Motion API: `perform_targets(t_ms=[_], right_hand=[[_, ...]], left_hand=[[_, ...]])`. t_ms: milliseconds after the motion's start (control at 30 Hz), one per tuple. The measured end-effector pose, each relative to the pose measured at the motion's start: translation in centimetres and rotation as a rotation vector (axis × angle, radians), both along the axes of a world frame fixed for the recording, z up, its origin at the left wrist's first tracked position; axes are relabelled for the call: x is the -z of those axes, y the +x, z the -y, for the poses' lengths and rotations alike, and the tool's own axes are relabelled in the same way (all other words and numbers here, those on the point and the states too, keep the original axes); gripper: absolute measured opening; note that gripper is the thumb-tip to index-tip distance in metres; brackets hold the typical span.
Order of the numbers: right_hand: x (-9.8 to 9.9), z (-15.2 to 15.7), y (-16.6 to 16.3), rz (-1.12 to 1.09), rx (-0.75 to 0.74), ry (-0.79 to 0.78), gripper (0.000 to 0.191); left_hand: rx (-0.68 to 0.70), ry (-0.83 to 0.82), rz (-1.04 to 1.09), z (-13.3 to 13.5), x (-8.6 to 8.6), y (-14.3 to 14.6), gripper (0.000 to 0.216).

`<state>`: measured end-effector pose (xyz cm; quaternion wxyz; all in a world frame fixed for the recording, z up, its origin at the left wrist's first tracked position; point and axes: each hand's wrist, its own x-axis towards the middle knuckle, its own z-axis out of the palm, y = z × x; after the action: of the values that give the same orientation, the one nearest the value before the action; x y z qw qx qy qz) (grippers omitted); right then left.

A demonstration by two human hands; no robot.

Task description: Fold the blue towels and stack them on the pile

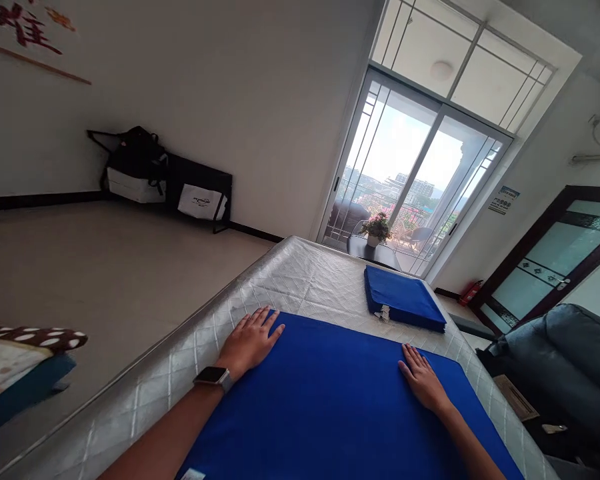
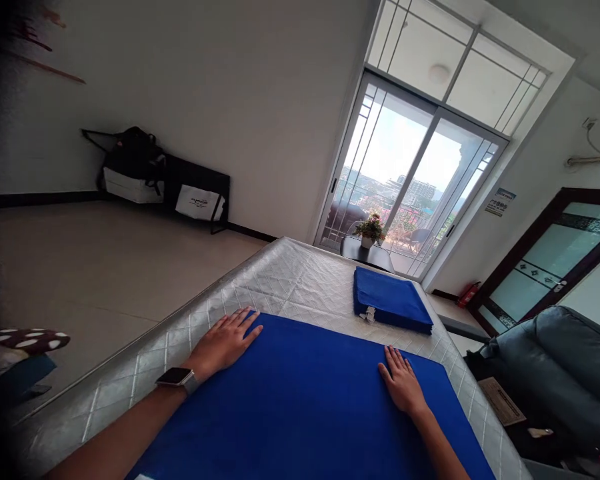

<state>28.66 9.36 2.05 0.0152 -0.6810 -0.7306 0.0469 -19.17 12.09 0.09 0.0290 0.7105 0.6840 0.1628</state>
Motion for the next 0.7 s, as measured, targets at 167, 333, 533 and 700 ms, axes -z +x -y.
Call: perform_targets(t_ms=[167,333,533,700], right_hand=[[0.4,0.8,9.1,0.062,0.215,0.060,0.067],[0.0,2.3,11.5,0.034,0.294,0.167,0.069],[-2.6,3.6,8.7,0.007,0.337,0.272,0.047],[-4.1,4.1,5.6,0.010,0.318,0.313,0.029]], left_hand=[[-0.003,-0.023,-0.019,0.1,-0.2,0.1,0.065],[0.009,0.011,-0.043,-0.3,0.4,-0.1,0.065],[0.003,0.002,-0.040,-0.5,0.7,-0.2,0.065],[0.000,0.025,-0.012,-0.4,0.5,-0.1,0.066]])
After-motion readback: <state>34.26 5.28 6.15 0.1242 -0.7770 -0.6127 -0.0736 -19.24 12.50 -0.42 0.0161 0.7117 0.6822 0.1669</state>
